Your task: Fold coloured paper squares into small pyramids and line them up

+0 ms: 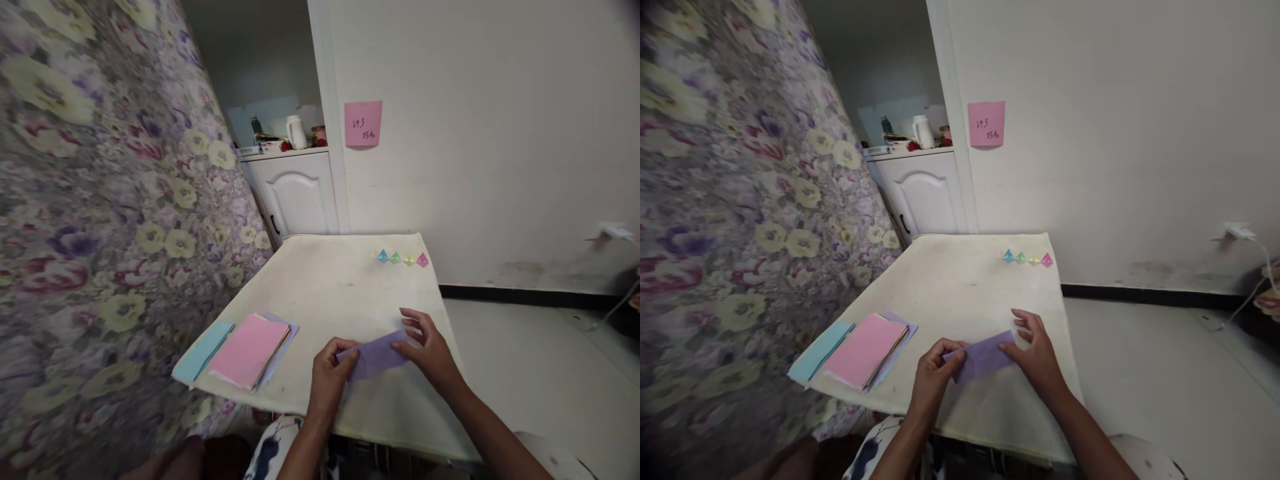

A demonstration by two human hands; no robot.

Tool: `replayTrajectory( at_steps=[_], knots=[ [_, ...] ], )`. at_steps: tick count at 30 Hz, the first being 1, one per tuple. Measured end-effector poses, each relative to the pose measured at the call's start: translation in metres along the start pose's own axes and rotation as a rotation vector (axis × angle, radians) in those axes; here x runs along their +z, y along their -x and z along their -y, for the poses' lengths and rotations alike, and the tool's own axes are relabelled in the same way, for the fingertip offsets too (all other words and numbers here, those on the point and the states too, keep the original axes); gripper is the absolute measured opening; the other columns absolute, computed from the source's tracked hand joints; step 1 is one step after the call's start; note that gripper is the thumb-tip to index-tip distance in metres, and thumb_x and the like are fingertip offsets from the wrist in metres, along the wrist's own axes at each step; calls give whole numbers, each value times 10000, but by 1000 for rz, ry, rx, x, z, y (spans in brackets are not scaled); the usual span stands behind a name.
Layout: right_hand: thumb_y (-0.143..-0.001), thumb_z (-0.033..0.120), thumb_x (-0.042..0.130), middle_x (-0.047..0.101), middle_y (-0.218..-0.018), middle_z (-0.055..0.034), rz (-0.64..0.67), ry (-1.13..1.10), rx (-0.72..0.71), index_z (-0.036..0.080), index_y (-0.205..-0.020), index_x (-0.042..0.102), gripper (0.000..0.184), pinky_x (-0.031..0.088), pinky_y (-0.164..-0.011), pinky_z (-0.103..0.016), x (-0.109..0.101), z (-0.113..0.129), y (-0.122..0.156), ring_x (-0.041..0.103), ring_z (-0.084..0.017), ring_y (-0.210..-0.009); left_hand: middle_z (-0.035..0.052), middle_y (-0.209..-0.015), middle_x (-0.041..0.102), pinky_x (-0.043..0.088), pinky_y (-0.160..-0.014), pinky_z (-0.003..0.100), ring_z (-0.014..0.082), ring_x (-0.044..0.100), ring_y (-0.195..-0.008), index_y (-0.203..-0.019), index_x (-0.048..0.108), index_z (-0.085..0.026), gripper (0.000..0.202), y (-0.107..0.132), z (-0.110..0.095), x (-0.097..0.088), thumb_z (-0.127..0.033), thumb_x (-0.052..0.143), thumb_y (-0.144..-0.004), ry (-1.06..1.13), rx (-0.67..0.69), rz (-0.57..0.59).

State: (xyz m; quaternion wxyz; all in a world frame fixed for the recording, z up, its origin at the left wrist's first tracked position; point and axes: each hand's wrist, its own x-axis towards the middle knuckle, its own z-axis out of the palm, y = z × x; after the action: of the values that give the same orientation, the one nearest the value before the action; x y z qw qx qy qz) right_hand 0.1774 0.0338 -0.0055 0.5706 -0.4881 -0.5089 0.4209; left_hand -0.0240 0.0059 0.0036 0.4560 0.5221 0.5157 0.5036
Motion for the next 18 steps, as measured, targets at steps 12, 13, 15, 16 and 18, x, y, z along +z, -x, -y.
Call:
replayTrajectory(
  at_steps=[12,13,15,16,18],
  knots=[
    [-621,387,699,664,-657,-27,363,-170,329,141,-776,655,294,417,-505,-247,6,-9,5,555,-138,-532,-73,-487,500,282,-421,171,69,418,-419,-757,570,-160,279,-5,8,2,-399,666,-649,194,-218,-37],
    [-636,388,687,661,-653,-24,347,-162,318,143,-784,655,287,403,-487,-236,7,-11,5,545,-131,-520,-66,-510,520,308,-435,174,75,442,-438,-780,577,-158,290,-5,7,1,-402,665,-650,213,-221,-58],
    [-663,383,668,655,-650,-19,318,-166,300,146,-798,655,273,382,-467,-222,7,-15,5,532,-121,-510,-40,-584,575,365,-478,186,96,505,-502,-839,586,-158,313,-4,5,2,-407,657,-664,261,-214,-72],
    [-671,381,663,653,-647,-17,303,-175,296,147,-804,654,269,376,-462,-220,8,-16,4,529,-119,-509,-28,-622,599,390,-503,197,108,533,-536,-871,586,-160,321,-3,4,2,-408,649,-676,291,-208,-58],
    [-677,377,661,650,-645,-14,276,-206,291,148,-818,652,269,386,-472,-225,10,-18,5,535,-125,-522,-10,-683,631,433,-560,228,131,574,-590,-916,579,-166,325,-2,1,4,-394,643,-693,358,-202,5]
  ],
)
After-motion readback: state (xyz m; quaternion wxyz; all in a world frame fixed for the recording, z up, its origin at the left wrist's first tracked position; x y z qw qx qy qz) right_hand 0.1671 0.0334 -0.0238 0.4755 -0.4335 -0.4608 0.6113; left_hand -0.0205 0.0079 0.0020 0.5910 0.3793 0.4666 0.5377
